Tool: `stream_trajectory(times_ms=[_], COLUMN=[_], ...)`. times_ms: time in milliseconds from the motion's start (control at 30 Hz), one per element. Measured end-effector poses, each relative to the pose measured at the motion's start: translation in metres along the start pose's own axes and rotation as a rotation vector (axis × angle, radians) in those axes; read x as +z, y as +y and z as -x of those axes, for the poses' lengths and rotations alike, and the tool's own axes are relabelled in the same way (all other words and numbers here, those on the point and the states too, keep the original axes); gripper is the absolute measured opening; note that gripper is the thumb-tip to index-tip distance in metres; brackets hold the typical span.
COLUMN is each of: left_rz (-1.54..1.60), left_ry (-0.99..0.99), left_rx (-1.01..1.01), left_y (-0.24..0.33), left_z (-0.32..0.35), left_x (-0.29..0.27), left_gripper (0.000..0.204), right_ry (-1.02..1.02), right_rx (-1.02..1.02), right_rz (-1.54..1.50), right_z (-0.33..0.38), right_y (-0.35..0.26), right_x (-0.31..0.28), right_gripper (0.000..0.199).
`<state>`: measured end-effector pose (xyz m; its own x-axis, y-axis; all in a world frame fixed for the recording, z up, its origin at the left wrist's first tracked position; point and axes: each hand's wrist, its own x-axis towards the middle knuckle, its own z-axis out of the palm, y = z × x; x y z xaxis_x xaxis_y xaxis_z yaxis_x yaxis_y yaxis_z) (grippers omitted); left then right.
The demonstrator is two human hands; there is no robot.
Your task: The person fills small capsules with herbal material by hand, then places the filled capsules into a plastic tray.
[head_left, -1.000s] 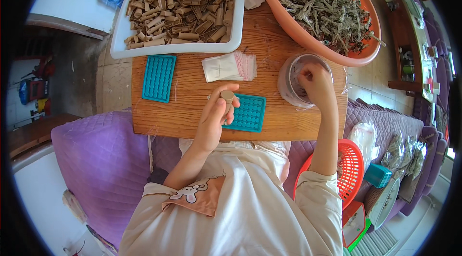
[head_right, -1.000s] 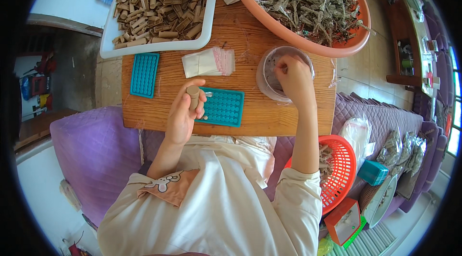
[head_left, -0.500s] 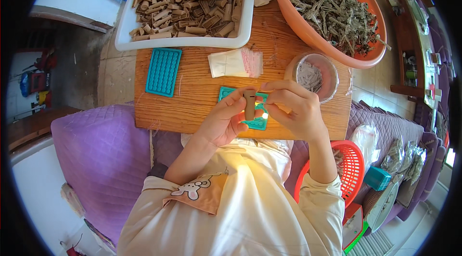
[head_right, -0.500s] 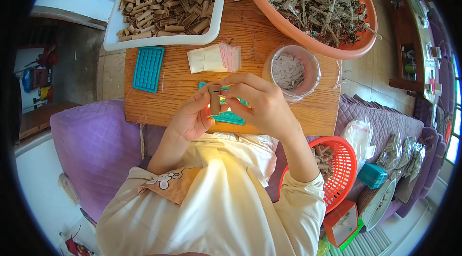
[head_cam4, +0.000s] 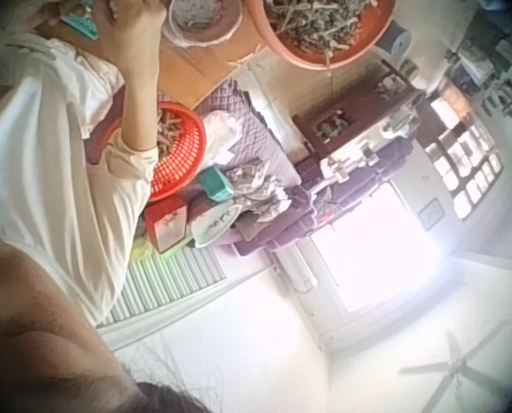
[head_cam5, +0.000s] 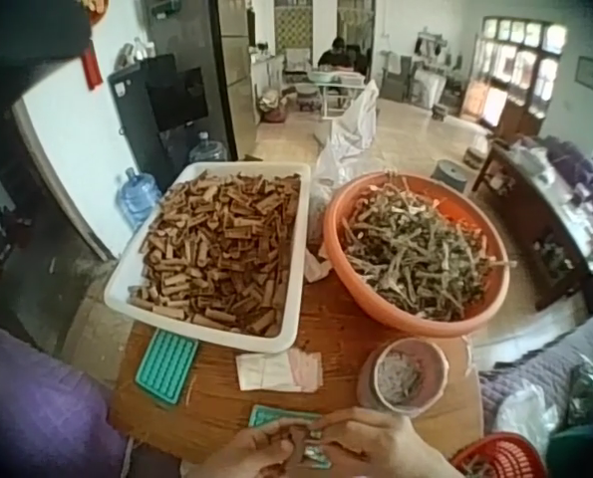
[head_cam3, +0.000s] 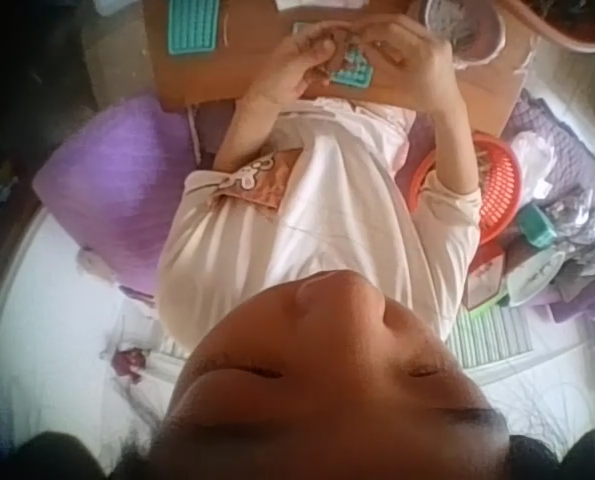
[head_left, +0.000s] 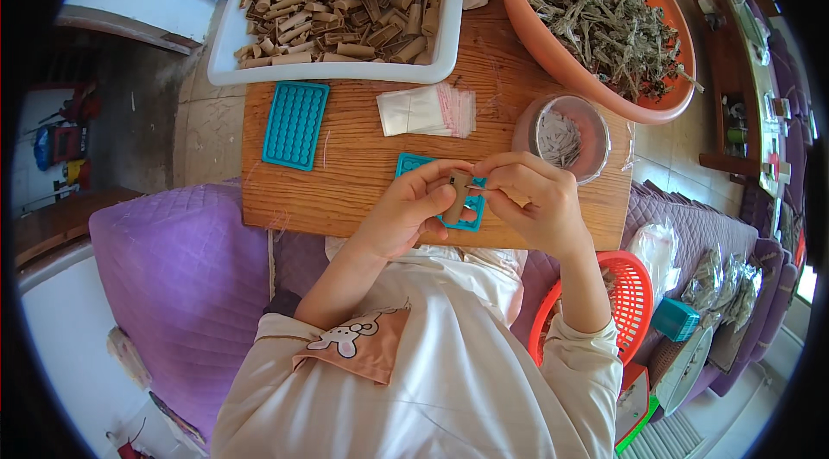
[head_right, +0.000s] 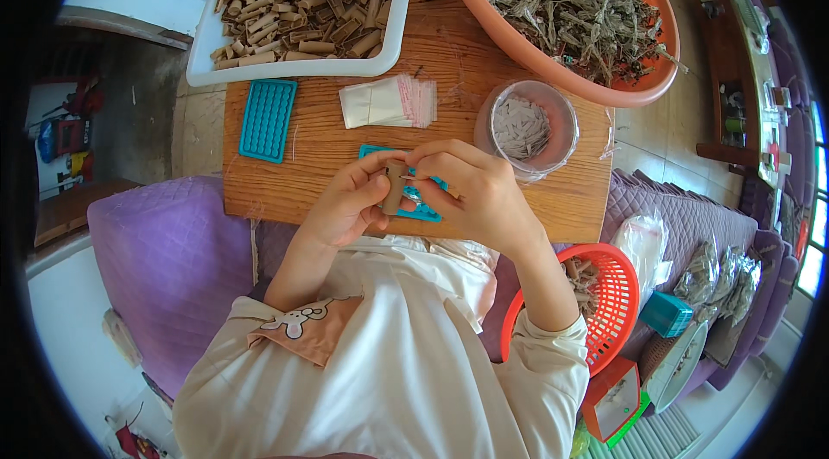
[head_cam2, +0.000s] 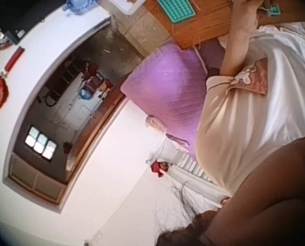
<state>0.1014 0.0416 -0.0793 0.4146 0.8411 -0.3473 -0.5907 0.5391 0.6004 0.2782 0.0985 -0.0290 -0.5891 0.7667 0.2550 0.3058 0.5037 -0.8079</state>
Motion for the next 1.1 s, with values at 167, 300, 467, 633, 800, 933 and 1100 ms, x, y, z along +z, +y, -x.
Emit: stream_trajectory(times_ms=[167,300,467,633,800,933,1100], left_rz=[-0.002,-0.102,-0.157,-0.247,-0.199,-0.139,-0.302], left_ry=[0.022,0.113,0.166,0.240,0.149,0.008,-0.023], left_rx=[-0.002,0.016,-0.029,-0.071,-0.119,-0.154,0.013], left_y=[0.000,-0.004,-0.012,-0.017,-0.017,-0.006,0.017], left_z=[0.000,-0.001,0.001,0.001,-0.005,-0.008,-0.015], left_x=[0.004,0.002,-0.007,-0.007,-0.011,-0.002,0.027], left_gripper=[0.043,0.039,0.035,0.033,0.033,0.031,0.030], right_ry=[0.002,-0.033,-0.125,-0.244,-0.282,-0.335,-0.246], right_rx=[0.016,0.057,0.095,0.094,0.149,0.301,0.051], right_rz=[-0.001,0.007,-0.016,-0.021,-0.053,-0.124,-0.320], right_z=[-0.001,-0.002,-0.005,-0.003,-0.006,-0.010,0.022], right_y=[0.000,0.006,0.017,0.028,0.024,0.008,0.013], right_x=[0.007,0.013,0.023,0.027,0.018,-0.002,-0.034], right_gripper=[0.010,0.007,0.006,0.007,0.012,0.024,0.022])
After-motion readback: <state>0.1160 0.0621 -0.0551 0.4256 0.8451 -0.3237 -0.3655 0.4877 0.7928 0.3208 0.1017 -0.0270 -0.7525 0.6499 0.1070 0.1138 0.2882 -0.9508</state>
